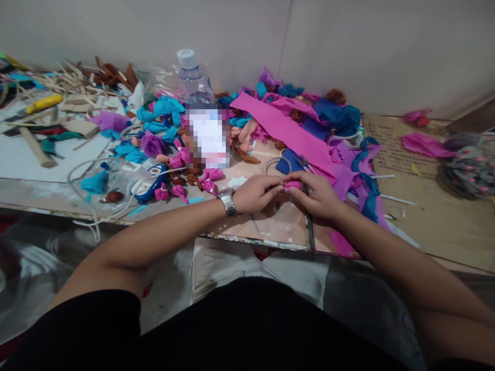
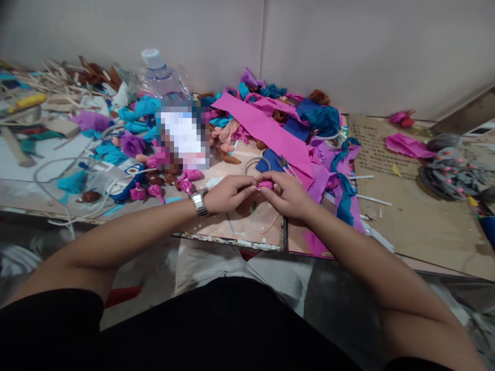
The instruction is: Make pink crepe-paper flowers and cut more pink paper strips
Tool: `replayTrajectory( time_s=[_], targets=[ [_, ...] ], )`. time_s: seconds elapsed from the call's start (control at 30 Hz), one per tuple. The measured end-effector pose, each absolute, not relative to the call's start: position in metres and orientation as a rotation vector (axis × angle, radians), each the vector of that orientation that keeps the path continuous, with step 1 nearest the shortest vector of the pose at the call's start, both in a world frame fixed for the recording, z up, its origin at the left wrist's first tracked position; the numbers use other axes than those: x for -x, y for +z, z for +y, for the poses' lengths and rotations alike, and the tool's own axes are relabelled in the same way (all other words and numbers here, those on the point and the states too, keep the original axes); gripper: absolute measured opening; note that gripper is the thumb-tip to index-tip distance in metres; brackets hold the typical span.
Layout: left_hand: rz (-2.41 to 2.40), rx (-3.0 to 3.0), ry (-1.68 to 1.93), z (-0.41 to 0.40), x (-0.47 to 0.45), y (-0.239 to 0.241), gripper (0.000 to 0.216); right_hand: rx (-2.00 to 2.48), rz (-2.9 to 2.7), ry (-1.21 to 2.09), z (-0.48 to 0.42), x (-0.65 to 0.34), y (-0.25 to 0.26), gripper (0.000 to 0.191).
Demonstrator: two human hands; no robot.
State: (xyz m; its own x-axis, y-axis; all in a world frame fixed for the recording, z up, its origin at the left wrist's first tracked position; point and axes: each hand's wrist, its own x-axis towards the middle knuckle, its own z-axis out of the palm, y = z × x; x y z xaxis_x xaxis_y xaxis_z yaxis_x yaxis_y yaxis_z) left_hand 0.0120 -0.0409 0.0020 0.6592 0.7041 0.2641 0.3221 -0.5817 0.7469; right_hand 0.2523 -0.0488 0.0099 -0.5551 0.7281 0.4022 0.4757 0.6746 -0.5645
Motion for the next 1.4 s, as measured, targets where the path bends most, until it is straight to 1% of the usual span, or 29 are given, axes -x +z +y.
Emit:
replayTrajectory(
  time_s=[0.23,0.5,0.7,0.87,1.03,1.13,1.2,1.4],
  targets=[
    [0.796,-2.117,0.697,-0.0418,-0.0126,0.0056,0.039,0.883,-2.213,0.586,-0.0486,-0.2499,0.0122,0.02],
    [0.793,-2.211,0.702,-0.0422,-0.0126,0.0053,0.031,0.94,-2.126,0.688,-0.0468,-0.2474,0.0055,0.018],
    [0.834,-2.254,0.703,-0.0429,-0.0137,0.0033,0.04,0.97,-2.124,0.705,-0.0476,-0.2466,0.0044,0.019],
    [0.834,-2.306,0.728,-0.0411,-0.0142,0.0018,0.038,0.956,-2.133,0.705,-0.0485,-0.2465,0.0044,0.016],
    [0.81,-2.3,0.736,-0.0406,-0.0141,0.0027,0.037,1.014,-2.115,0.756,-0.0505,-0.2464,0.0056,0.02],
    [0.845,-2.263,0.731,-0.0411,-0.0139,0.003,0.04,1.017,-2.089,0.799,-0.0513,-0.2469,0.0081,0.027],
    [0.858,-2.229,0.73,-0.0412,-0.0136,0.0026,0.04,0.986,-2.104,0.792,-0.0512,-0.2478,0.0098,0.027],
    [0.811,-2.224,0.764,-0.0402,-0.0124,0.0007,0.042,0.904,-2.179,0.657,-0.0507,-0.2494,0.0124,0.018]
  ],
)
